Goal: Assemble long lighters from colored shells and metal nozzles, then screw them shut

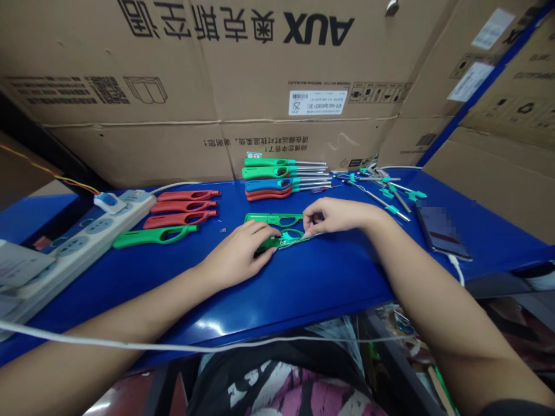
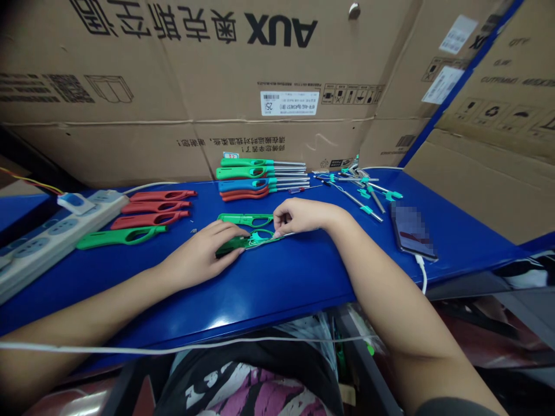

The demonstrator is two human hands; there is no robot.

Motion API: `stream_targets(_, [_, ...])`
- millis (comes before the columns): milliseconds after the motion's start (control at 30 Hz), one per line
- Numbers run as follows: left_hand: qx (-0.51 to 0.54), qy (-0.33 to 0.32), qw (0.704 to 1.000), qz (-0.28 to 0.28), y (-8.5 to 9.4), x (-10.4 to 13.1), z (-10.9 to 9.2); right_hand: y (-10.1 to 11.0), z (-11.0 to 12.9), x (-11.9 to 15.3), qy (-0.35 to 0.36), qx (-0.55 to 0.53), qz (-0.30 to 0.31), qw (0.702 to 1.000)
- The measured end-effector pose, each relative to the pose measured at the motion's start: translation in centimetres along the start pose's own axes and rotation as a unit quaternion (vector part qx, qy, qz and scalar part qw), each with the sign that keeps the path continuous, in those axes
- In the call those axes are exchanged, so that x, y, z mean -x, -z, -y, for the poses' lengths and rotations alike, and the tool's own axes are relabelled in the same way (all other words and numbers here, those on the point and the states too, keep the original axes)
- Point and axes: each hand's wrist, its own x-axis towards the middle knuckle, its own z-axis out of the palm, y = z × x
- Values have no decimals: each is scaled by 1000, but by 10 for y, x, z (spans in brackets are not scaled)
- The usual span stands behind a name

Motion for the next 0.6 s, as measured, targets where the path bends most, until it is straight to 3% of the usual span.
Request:
stream_targets(167, [8,-2,1000,-2,1,0,-1,1,-3,1,17,6,-34,999])
stream_targets(233, [11,-6,1000,-5,1,0,0,5,-10,0,7,10,-101,995])
stream_targets(300, [11,-9,1000,-7,1,0,0,12,-22,1,-26,28,-208,977])
stream_targets(400, [11,-11,1000,-6,0,0,0,25,-51,6,-134,77,-399,904])
stream_targets(467, [11,-10,1000,-6,0,1,-1,34,-73,12,-220,94,-478,845])
stream_targets(600, [11,-12,1000,-7,-1,2,-1,42,-108,22,-340,87,-531,771])
